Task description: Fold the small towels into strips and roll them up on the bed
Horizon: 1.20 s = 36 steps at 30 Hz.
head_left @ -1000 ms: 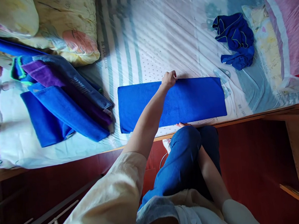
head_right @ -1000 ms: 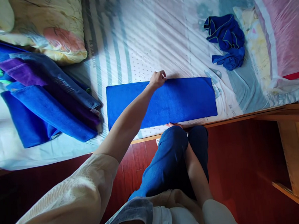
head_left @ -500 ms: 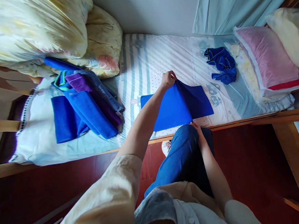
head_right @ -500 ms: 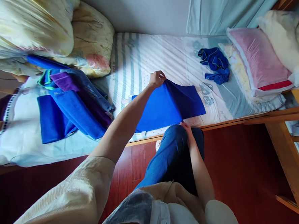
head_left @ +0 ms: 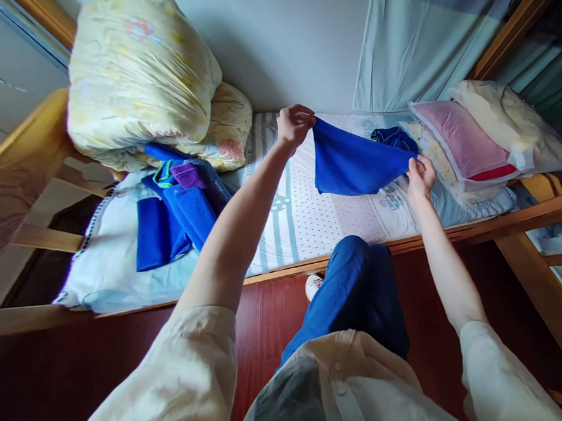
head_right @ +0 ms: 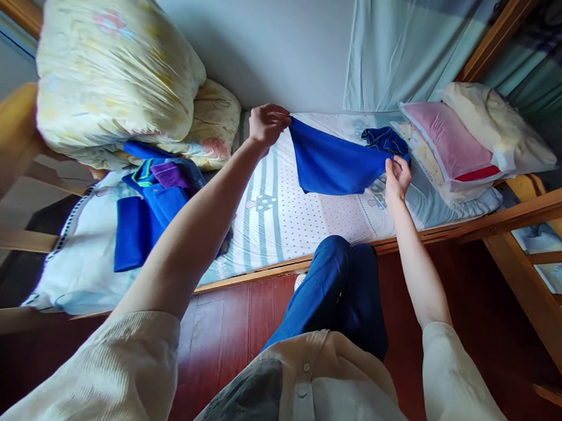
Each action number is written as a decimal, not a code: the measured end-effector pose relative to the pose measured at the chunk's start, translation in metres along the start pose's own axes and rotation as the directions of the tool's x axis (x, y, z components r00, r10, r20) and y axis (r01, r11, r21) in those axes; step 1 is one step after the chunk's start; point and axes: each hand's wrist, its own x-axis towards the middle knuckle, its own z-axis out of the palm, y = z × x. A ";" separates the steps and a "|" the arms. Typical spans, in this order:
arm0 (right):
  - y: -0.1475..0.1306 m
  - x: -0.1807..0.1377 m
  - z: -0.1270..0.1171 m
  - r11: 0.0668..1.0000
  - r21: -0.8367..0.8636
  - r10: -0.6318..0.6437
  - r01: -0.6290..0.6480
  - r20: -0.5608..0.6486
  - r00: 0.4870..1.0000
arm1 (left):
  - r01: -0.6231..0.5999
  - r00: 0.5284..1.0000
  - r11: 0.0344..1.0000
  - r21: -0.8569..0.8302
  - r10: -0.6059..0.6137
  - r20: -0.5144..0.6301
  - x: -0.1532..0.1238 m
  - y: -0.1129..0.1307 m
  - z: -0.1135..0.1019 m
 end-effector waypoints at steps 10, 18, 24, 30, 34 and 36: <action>-0.084 0.024 0.009 0.991 -0.032 -0.123 0.130 0.164 0.979 | 0.034 0.996 0.998 0.044 -0.030 -0.089 -0.008 0.058 -0.046; -0.087 0.028 0.001 0.997 -0.005 -0.070 0.072 0.171 0.983 | 0.088 0.993 0.994 0.068 -0.082 -0.088 -0.027 0.088 -0.059; -0.089 0.013 -0.010 0.999 -0.016 -0.025 0.028 0.176 0.984 | 0.104 0.994 0.977 0.188 -0.095 -0.055 -0.044 0.091 -0.074; -0.092 -0.012 -0.030 0.998 -0.059 0.024 -0.012 0.208 0.978 | 0.292 0.951 0.956 -0.025 -0.287 0.116 -0.065 0.082 -0.096; -0.098 -0.025 -0.042 0.995 -0.092 0.070 -0.047 0.258 0.964 | 0.415 0.897 0.900 -0.136 -0.378 0.229 -0.080 0.087 -0.110; -0.101 -0.028 -0.045 0.990 -0.118 0.104 -0.072 0.297 0.949 | 0.439 0.883 0.882 -0.171 -0.389 0.261 -0.085 0.088 -0.114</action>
